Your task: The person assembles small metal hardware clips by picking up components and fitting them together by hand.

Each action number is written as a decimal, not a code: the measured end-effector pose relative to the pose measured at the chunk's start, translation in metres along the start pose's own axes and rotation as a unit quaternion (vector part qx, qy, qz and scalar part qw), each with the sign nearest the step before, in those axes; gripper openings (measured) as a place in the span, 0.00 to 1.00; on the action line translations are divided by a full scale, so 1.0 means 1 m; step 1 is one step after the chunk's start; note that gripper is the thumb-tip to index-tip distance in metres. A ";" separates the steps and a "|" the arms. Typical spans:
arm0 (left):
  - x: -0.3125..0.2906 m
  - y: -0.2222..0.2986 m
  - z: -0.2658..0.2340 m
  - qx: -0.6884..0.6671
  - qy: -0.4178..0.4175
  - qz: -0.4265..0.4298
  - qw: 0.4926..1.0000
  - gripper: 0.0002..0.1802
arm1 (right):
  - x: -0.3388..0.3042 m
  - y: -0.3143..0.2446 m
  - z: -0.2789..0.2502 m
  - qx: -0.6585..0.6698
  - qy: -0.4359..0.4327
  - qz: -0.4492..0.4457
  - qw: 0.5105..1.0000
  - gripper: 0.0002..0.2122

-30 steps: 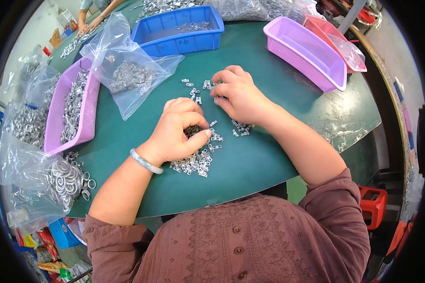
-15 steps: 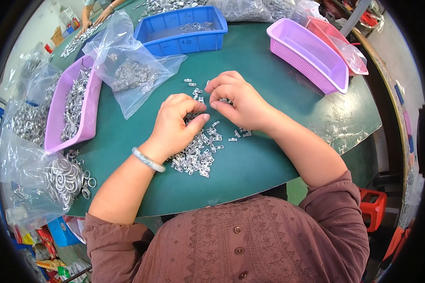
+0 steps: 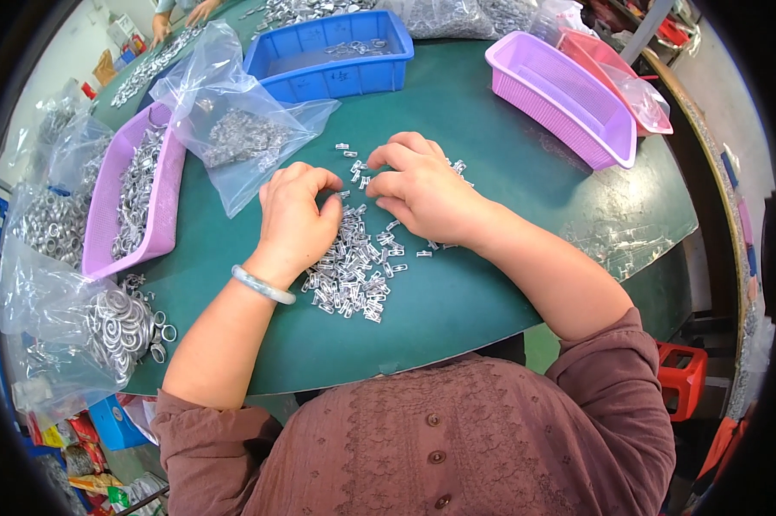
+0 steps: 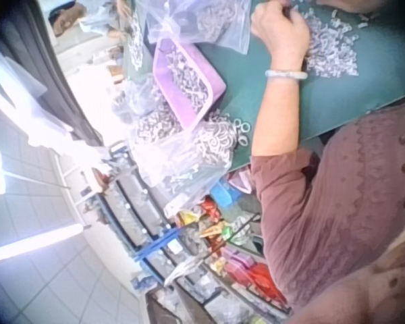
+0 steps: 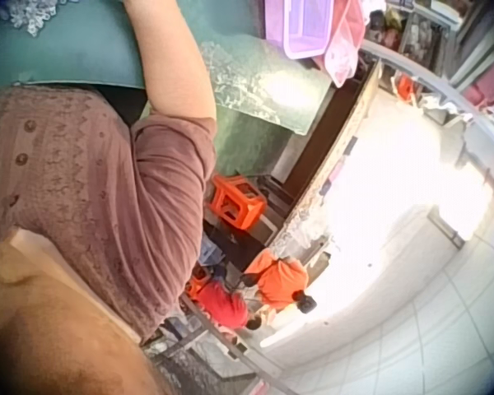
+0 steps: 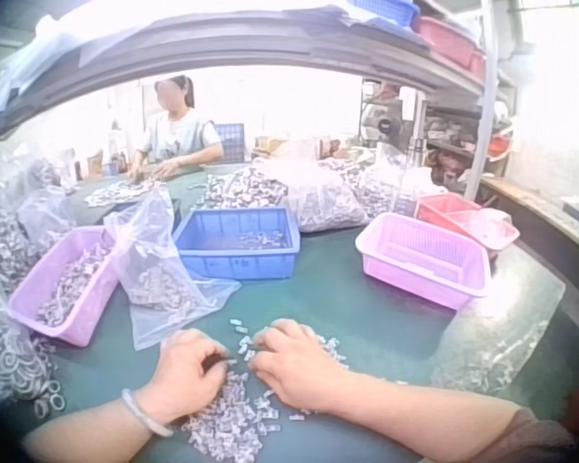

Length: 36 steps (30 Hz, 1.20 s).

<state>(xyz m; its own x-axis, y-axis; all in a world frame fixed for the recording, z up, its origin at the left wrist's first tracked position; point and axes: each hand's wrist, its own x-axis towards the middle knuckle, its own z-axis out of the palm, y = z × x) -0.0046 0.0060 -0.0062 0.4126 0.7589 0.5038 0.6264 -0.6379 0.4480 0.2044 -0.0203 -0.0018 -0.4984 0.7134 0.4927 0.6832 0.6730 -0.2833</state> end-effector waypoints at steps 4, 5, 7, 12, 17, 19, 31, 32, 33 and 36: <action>0.001 -0.001 0.000 0.007 -0.057 -0.044 0.997 0.05 | -0.001 0.001 -0.001 0.004 -0.005 0.007 1.000 0.07; 0.002 -0.002 0.001 0.000 -0.069 -0.065 0.996 0.05 | -0.001 0.002 0.000 0.006 0.000 0.004 1.000 0.06; 0.002 -0.004 0.001 -0.004 -0.078 -0.073 0.994 0.04 | -0.001 0.002 0.001 0.008 0.004 0.001 1.000 0.05; 0.004 -0.006 0.002 -0.005 -0.086 -0.081 0.993 0.02 | -0.001 0.002 0.001 0.011 0.009 0.001 1.000 0.05; 0.003 -0.001 0.002 -0.109 -0.054 -0.029 0.992 0.03 | 0.003 -0.002 -0.003 0.047 0.033 0.001 0.998 0.07; 0.001 0.004 0.001 -0.133 -0.067 -0.031 0.988 0.03 | 0.003 -0.002 -0.004 0.052 0.045 -0.009 0.998 0.07; 0.001 0.009 -0.004 -0.376 -0.132 -0.136 0.907 0.12 | 0.000 -0.003 -0.011 0.194 0.091 0.014 0.977 0.03; 0.001 0.007 -0.005 -0.389 -0.158 -0.146 0.896 0.12 | 0.000 -0.003 -0.012 0.191 0.099 0.010 0.977 0.03; 0.001 0.006 -0.004 -0.388 -0.158 -0.146 0.896 0.12 | 0.000 -0.004 -0.012 0.187 0.106 0.005 0.977 0.04; 0.000 0.007 -0.005 -0.424 -0.188 -0.129 0.876 0.11 | 0.000 -0.004 -0.013 0.188 0.113 0.001 0.976 0.04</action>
<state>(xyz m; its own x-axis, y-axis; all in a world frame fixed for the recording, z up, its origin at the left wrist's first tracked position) -0.0030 0.0007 0.0006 0.6188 0.7795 0.0972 0.0793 -0.1851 0.9795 0.2086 -0.0257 0.0101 -0.3376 0.6812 0.6496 0.4191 0.7267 -0.5443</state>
